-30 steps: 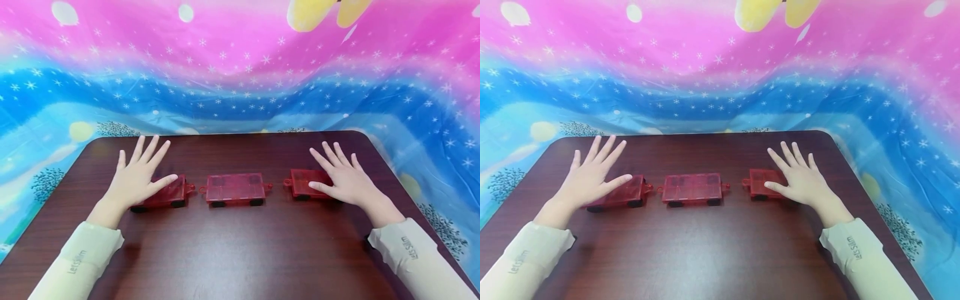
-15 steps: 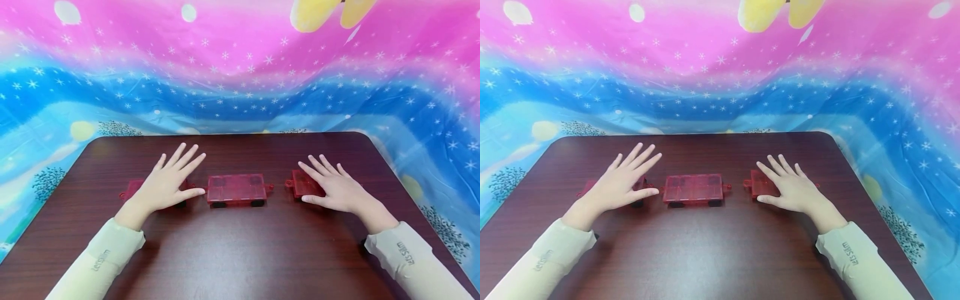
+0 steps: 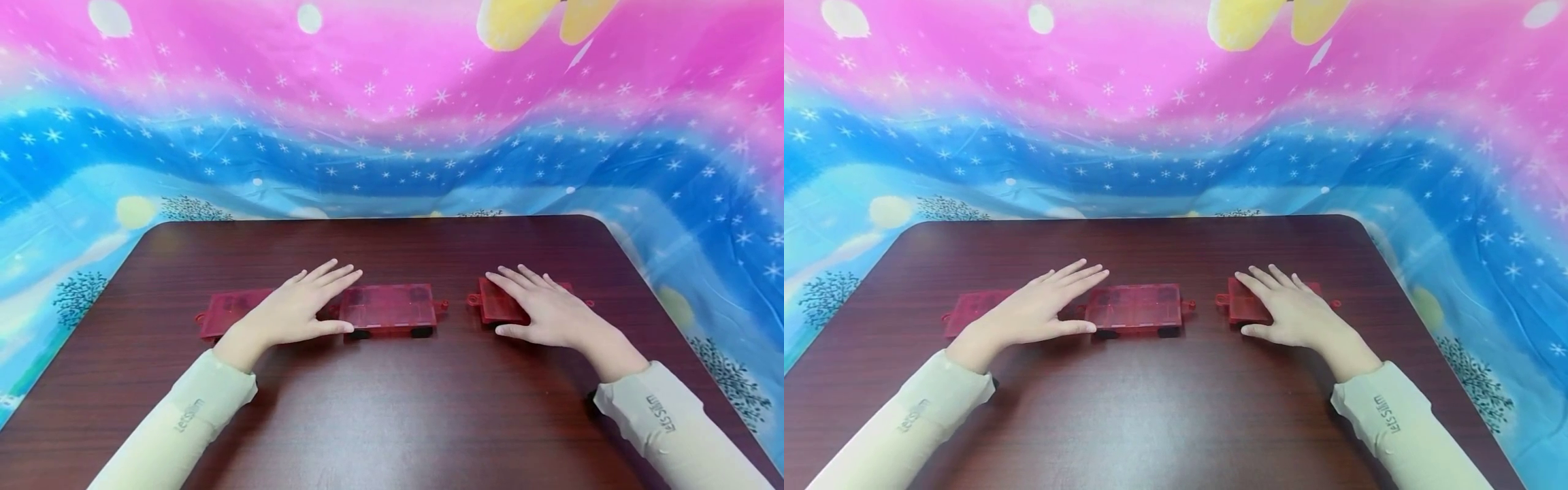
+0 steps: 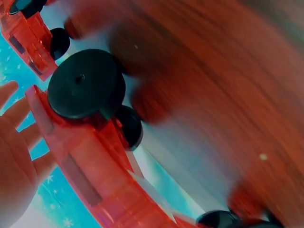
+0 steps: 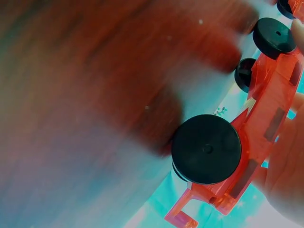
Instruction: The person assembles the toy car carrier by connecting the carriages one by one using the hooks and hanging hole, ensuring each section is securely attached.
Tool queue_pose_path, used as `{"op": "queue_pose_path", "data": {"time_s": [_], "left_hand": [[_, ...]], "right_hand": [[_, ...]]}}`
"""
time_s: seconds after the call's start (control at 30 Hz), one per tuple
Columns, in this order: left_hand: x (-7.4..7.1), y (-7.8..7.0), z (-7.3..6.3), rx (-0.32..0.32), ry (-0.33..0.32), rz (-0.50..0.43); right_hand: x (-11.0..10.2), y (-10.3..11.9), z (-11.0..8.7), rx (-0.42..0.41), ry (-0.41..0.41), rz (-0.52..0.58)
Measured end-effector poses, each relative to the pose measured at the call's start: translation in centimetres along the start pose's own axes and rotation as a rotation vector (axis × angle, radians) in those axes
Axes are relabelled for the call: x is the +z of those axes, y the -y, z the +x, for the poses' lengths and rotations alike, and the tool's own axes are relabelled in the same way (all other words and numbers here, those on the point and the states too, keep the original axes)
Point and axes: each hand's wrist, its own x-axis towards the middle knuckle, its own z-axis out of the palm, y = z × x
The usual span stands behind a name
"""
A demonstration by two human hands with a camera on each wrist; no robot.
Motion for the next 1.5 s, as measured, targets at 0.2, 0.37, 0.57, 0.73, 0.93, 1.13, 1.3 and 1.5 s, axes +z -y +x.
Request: {"op": "queue_pose_path", "data": {"time_s": [0.2,0.37,0.57,0.73,0.93,1.13,1.3,1.5], "left_hand": [[0.5,-0.1,0.6,0.028,0.032,-0.027],[0.6,-0.4,1.0,0.028,0.072,-0.049],[0.6,-0.7,1.3,0.029,0.099,-0.072],[0.6,-0.8,1.5,0.046,0.102,-0.086],[0.3,-0.9,1.7,0.047,0.115,-0.087],[0.3,-0.8,1.9,0.044,0.124,-0.094],[0.4,-0.7,2.0,0.036,0.131,-0.093],[0.3,-0.8,2.1,0.018,0.137,-0.098]], "right_hand": [[0.0,-0.2,0.1,-0.022,-0.014,-0.025],[-0.1,-0.2,0.1,-0.027,-0.029,-0.039],[-0.1,-0.2,0.0,-0.034,-0.027,-0.033],[-0.2,-0.2,0.0,-0.036,-0.021,-0.027],[-0.2,-0.2,0.1,-0.041,-0.024,-0.031],[-0.1,0.0,0.4,-0.046,-0.022,-0.044],[-0.3,0.4,0.5,-0.049,-0.016,-0.05],[-0.5,1.0,0.8,-0.065,-0.03,-0.042]]}}
